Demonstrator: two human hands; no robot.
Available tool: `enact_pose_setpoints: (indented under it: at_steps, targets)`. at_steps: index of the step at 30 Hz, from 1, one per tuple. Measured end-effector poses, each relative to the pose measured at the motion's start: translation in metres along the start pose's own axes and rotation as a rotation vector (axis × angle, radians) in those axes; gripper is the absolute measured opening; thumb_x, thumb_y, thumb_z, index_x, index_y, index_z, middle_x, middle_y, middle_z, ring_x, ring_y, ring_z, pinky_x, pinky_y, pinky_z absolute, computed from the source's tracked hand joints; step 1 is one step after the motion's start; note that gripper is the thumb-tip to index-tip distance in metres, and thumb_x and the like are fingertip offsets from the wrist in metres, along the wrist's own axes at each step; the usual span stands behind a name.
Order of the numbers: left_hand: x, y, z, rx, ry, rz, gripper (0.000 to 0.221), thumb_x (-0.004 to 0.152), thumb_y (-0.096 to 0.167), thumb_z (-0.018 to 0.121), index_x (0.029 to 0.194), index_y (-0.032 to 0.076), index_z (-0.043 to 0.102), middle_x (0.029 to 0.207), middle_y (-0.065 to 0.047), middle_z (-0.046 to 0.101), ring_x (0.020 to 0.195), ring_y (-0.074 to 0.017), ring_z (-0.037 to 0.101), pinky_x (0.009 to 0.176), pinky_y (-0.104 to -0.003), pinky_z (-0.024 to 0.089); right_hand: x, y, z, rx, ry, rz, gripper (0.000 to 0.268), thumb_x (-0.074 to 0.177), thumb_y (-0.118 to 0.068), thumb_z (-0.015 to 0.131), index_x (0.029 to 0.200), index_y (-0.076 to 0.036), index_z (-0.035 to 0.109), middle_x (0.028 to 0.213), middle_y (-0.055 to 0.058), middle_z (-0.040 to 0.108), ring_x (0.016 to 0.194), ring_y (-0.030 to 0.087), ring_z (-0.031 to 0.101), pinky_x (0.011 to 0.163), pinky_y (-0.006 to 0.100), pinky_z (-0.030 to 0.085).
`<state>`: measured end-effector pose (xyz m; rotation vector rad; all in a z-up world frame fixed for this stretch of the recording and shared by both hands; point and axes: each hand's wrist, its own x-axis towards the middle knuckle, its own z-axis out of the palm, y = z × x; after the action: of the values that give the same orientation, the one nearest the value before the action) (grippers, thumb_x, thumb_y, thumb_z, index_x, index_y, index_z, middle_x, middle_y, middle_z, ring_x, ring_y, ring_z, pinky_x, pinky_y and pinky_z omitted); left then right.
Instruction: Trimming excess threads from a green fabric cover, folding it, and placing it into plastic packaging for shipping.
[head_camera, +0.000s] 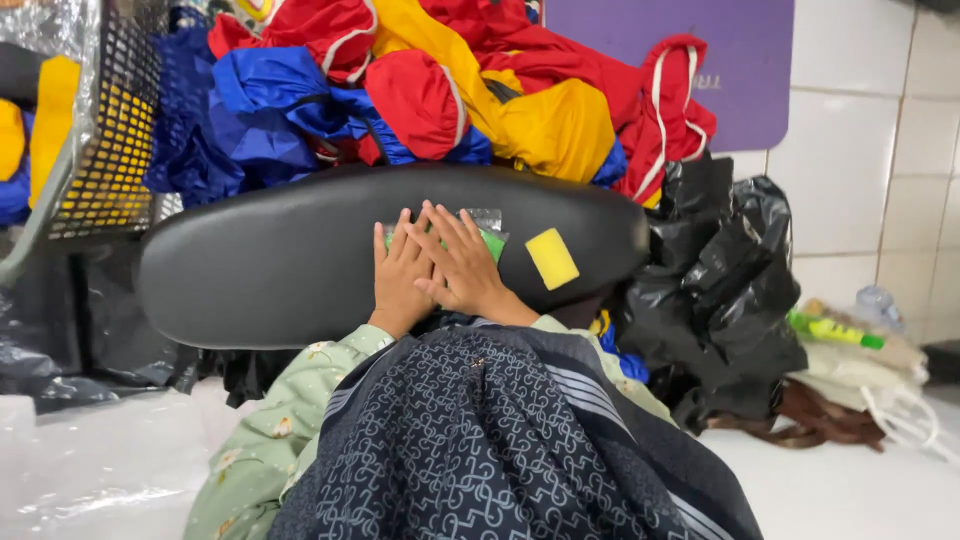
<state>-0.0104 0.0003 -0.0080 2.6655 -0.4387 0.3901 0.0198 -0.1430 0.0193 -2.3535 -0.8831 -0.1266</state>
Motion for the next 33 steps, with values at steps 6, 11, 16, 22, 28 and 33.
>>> enact_pose_setpoints:
  at_steps: [6, 11, 16, 22, 28, 33]
  targets:
    - [-0.009, -0.001, -0.007, -0.114, 0.085, -0.098, 0.065, 0.101, 0.047, 0.049, 0.152, 0.008, 0.051, 0.157, -0.016, 0.048, 0.149, -0.0401, 0.038, 0.121, -0.058, 0.021, -0.018, -0.008, -0.009, -0.076, 0.091, 0.064, 0.079, 0.099, -0.067, 0.042, 0.159, -0.016, 0.041, 0.151, 0.023, 0.048, 0.138, 0.045, 0.049, 0.114, 0.055, 0.037]
    - [-0.006, 0.004, -0.019, -0.206, 0.103, -0.128, 0.064, 0.106, 0.05, 0.045, 0.152, 0.006, 0.05, 0.157, -0.017, 0.047, 0.149, -0.0445, 0.034, 0.12, -0.06, 0.022, -0.024, -0.014, -0.027, -0.063, 0.042, 0.075, 0.069, 0.099, -0.049, 0.06, 0.151, -0.006, 0.048, 0.122, 0.019, 0.066, 0.116, 0.038, 0.065, 0.099, 0.048, 0.05]
    - [-0.012, -0.013, -0.016, -0.458, 0.147, -0.163, 0.048, 0.107, 0.026, 0.047, 0.15, 0.005, 0.052, 0.154, -0.016, 0.051, 0.148, -0.0444, 0.036, 0.122, -0.056, 0.02, -0.031, -0.007, -0.02, -0.085, -0.012, 0.171, 0.073, 0.093, -0.05, 0.068, 0.148, -0.006, 0.05, 0.115, 0.019, 0.065, 0.102, 0.039, 0.066, 0.085, 0.05, 0.053]
    - [-0.016, -0.01, -0.036, -0.73, 0.38, -0.332, 0.039, 0.113, 0.013, 0.037, 0.146, -0.002, 0.052, 0.145, -0.016, 0.053, 0.139, -0.0362, 0.05, 0.116, -0.047, 0.043, -0.039, 0.0, -0.032, 0.08, -0.101, 0.289, 0.08, 0.087, -0.054, 0.078, 0.143, -0.002, 0.054, 0.112, 0.022, 0.065, 0.103, 0.042, 0.067, 0.09, 0.05, 0.053]
    - [-0.059, -0.042, -0.089, -0.324, 0.705, -0.398, 0.032, 0.107, 0.011, 0.05, 0.132, -0.004, 0.063, 0.133, -0.018, 0.059, 0.129, -0.0366, 0.052, 0.105, -0.046, 0.047, -0.037, 0.0, -0.05, 0.102, -0.185, 0.314, 0.067, 0.086, -0.055, 0.078, 0.131, -0.007, 0.064, 0.105, 0.017, 0.068, 0.103, 0.04, 0.068, 0.092, 0.047, 0.053]
    - [-0.155, -0.113, -0.111, 0.157, 0.926, -0.691, 0.03, 0.108, 0.012, 0.047, 0.129, -0.005, 0.06, 0.133, -0.021, 0.06, 0.125, -0.0414, 0.054, 0.116, -0.054, 0.035, -0.02, -0.01, -0.061, 0.083, -0.462, 0.487, 0.07, 0.094, -0.062, 0.057, 0.144, -0.013, 0.054, 0.144, 0.01, 0.058, 0.129, 0.033, 0.056, 0.094, 0.05, 0.051]
